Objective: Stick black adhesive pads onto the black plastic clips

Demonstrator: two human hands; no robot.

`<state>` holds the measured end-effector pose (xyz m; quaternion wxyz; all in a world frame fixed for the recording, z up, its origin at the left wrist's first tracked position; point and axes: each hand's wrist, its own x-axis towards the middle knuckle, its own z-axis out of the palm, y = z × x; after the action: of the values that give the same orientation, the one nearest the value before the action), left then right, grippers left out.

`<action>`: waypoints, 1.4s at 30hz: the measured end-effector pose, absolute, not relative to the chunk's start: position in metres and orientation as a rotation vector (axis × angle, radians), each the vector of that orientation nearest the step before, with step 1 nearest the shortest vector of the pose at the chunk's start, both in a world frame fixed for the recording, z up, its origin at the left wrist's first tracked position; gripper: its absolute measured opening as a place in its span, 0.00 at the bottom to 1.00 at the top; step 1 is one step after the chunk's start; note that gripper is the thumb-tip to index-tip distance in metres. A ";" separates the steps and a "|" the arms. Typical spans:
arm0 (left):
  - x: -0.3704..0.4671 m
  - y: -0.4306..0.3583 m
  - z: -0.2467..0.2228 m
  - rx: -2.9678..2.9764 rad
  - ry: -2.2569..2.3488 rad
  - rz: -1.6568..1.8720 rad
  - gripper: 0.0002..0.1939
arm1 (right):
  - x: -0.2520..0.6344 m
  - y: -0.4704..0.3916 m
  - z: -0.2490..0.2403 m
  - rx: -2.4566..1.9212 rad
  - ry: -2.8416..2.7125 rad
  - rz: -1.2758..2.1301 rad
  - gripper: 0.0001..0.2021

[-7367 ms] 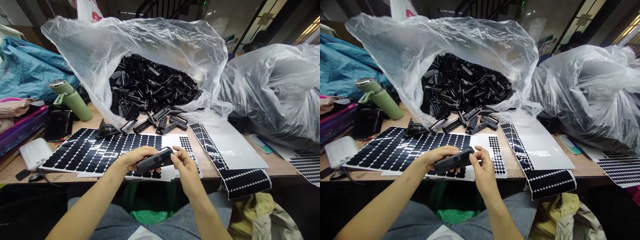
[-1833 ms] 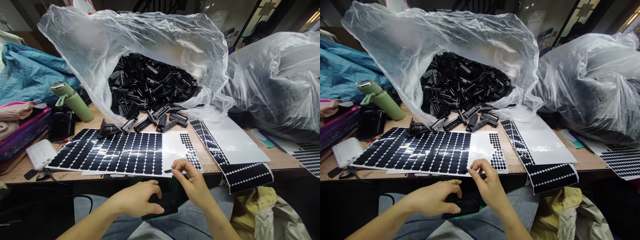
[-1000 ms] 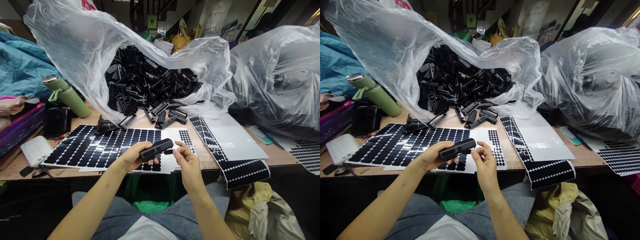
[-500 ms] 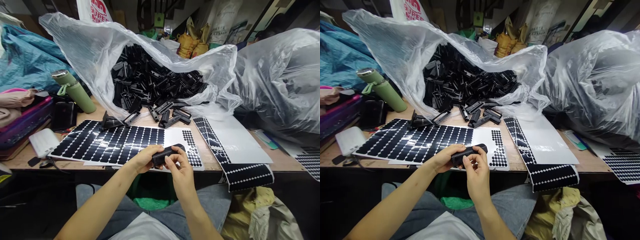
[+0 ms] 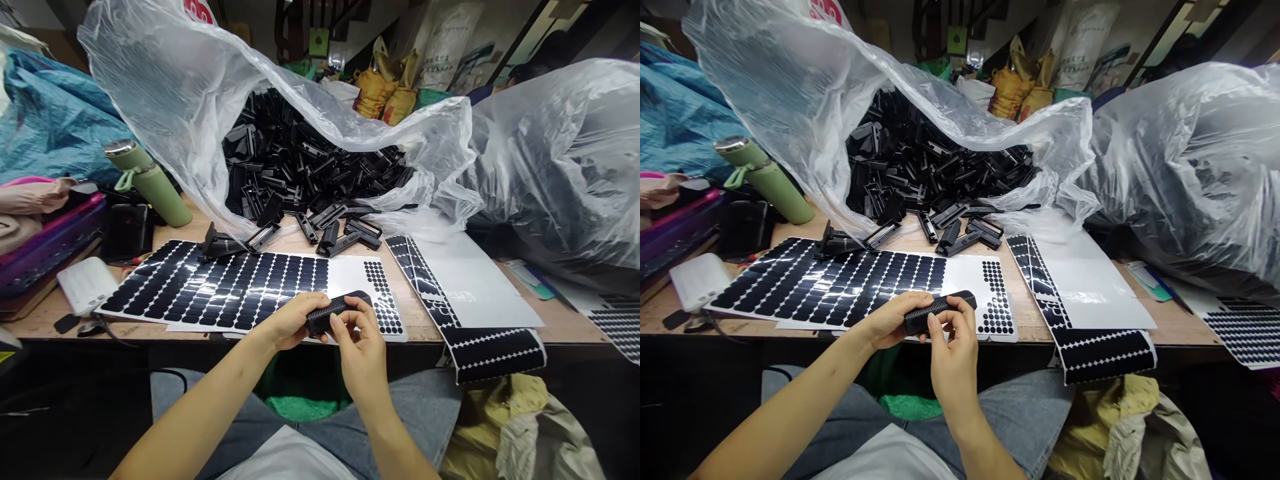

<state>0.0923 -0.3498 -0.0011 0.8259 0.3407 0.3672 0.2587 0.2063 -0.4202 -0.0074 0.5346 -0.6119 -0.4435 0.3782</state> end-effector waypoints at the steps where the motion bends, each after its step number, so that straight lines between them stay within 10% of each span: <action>1: 0.093 -0.350 -0.001 0.719 0.782 0.553 0.09 | 0.206 -0.421 -0.007 -1.463 -1.064 0.886 0.09; 19: 0.076 -0.340 -0.014 0.772 0.901 0.475 0.11 | 0.312 -0.384 -0.070 -1.973 -1.549 0.509 0.03; 42: 0.083 -0.347 -0.014 0.707 0.818 0.474 0.10 | 0.232 -0.401 -0.004 -1.603 -1.385 0.847 0.07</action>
<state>0.0833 -0.3467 -0.0138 0.8309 0.3333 0.3856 0.2233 0.2325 -0.4014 -0.0038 0.4171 -0.6385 -0.5517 0.3376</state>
